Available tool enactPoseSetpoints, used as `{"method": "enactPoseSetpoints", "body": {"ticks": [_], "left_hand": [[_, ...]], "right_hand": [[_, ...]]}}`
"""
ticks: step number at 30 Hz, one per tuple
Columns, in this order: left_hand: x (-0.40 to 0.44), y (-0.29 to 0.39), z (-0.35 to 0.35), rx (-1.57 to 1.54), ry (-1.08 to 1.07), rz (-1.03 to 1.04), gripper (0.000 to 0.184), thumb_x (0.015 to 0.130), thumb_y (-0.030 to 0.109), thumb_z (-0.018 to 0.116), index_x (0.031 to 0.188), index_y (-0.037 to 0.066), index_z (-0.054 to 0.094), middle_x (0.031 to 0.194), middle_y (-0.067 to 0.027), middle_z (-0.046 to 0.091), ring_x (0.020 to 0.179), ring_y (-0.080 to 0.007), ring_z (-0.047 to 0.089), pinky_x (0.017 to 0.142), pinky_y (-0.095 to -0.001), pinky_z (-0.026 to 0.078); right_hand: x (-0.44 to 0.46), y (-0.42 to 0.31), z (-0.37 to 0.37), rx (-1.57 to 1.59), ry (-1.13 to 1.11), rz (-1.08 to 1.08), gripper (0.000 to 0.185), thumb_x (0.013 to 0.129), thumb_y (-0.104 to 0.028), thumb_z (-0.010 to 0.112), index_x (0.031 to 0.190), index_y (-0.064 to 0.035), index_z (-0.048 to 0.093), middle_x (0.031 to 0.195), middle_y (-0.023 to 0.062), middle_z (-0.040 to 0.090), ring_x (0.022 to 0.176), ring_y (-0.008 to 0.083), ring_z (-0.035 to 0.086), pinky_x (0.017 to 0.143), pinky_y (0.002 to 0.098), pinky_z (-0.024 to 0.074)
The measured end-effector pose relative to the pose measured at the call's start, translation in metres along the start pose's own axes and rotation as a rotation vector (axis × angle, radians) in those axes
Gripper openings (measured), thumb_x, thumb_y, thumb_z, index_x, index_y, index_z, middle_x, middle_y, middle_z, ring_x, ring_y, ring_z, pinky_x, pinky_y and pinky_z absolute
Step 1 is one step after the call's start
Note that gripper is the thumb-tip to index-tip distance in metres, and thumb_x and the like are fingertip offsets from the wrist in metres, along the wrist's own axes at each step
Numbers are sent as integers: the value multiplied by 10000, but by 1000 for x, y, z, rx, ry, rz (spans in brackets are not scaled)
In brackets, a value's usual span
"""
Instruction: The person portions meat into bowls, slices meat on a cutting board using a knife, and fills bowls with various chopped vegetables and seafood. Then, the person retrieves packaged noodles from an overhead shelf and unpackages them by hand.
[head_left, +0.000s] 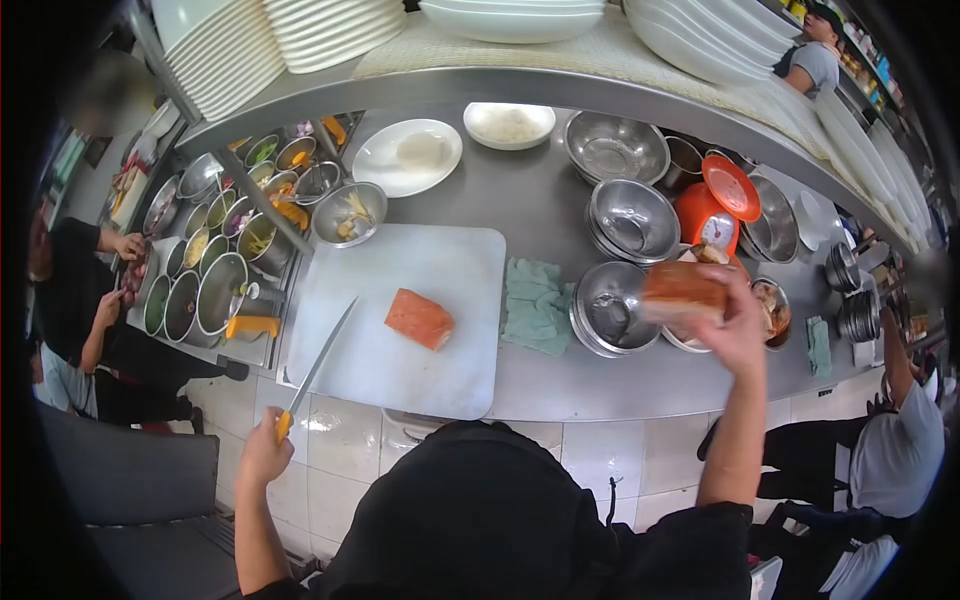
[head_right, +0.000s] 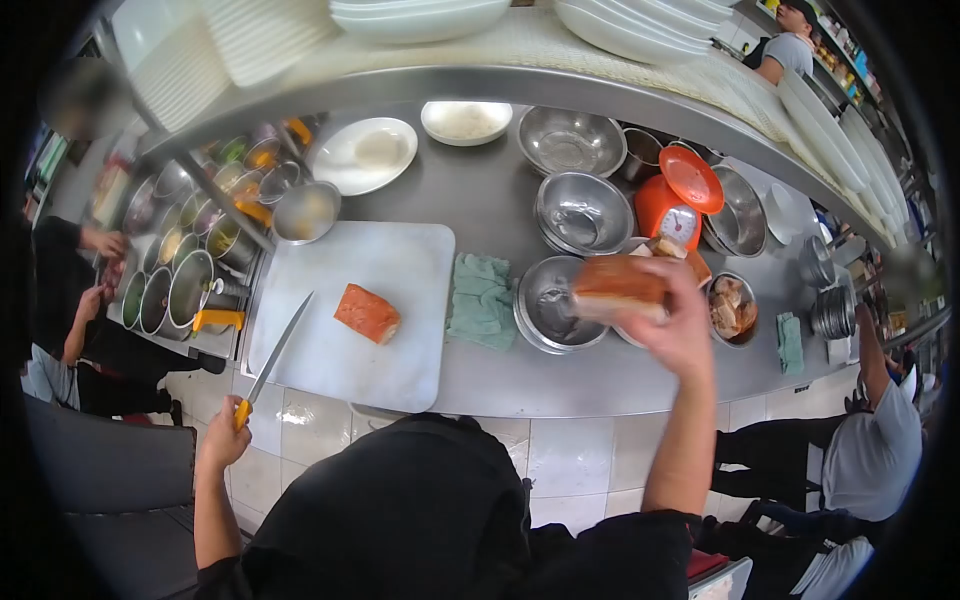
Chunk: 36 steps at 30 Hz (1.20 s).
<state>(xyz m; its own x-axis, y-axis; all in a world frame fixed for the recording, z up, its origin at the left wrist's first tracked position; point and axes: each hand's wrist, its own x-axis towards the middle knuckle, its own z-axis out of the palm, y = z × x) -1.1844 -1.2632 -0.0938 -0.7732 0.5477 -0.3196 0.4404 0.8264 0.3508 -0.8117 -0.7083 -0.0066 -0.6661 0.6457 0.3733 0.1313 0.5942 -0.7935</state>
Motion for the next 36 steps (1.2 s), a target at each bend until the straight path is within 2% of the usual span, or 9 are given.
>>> {"method": "enactPoseSetpoints", "body": {"ticks": [3,8,14,18,21,22,28,30,36], "left_hand": [[7,5,2,30,60,18,406,868,215,602,1222,66,469,885,-304,641,888,-499,600,785,-518,484],[4,29,-16,8,-18,-111,370,884,292,586,1132,37,488,862,-300,639,861,-481,610,770,-530,482],[-14,-18,-14,-116,-105,-120,280,883,252,585,1029,28,501,824,-283,644,843,-463,625,753,-506,497],[-31,-18,-26,-311,45,-113,231,893,214,583,1011,30,507,810,-249,654,798,-457,630,722,-488,503],[-19,-14,-48,-374,70,-108,197,901,186,573,996,28,505,833,-232,657,811,-451,626,722,-490,498],[-13,-11,-56,-380,47,-116,185,902,175,570,990,26,503,840,-227,657,818,-448,625,723,-491,496],[21,24,-95,30,-17,100,153,908,150,512,955,6,486,738,-224,626,758,-442,624,695,-524,491],[32,34,-103,151,-73,105,150,911,140,499,953,1,461,722,-235,621,719,-445,612,694,-529,479],[48,50,-136,391,-313,29,166,927,154,468,993,3,450,693,-234,618,721,-446,616,707,-540,474]], "right_hand": [[24,-28,91,51,-105,-211,537,637,-118,830,1124,-64,611,1085,89,541,983,217,579,866,318,492],[65,-34,235,200,-115,-72,519,638,-128,829,1091,-53,588,1083,98,530,959,215,577,811,323,503],[91,-57,355,198,-247,48,508,625,-133,821,1012,-44,504,1056,109,503,969,249,539,854,343,466],[64,-103,415,143,-291,-197,516,636,-131,811,1003,-36,461,1044,146,449,971,308,496,849,374,460],[32,-108,462,1,-400,-180,530,656,-144,811,1032,-35,454,1076,159,435,1017,326,488,851,390,464],[20,-108,472,-46,-502,-53,508,670,-150,803,1020,-27,456,1072,173,431,1031,346,485,887,387,454],[11,-104,463,-37,-430,-90,439,735,-188,739,1066,-29,499,1137,171,451,1073,360,474,903,416,447],[21,-98,469,-16,-357,-173,394,742,-164,691,1079,-35,532,1114,155,508,1045,364,502,893,431,454],[38,-111,477,-82,-533,-58,335,709,-110,657,1016,-19,557,1032,167,564,1000,383,547,885,419,463]]}}
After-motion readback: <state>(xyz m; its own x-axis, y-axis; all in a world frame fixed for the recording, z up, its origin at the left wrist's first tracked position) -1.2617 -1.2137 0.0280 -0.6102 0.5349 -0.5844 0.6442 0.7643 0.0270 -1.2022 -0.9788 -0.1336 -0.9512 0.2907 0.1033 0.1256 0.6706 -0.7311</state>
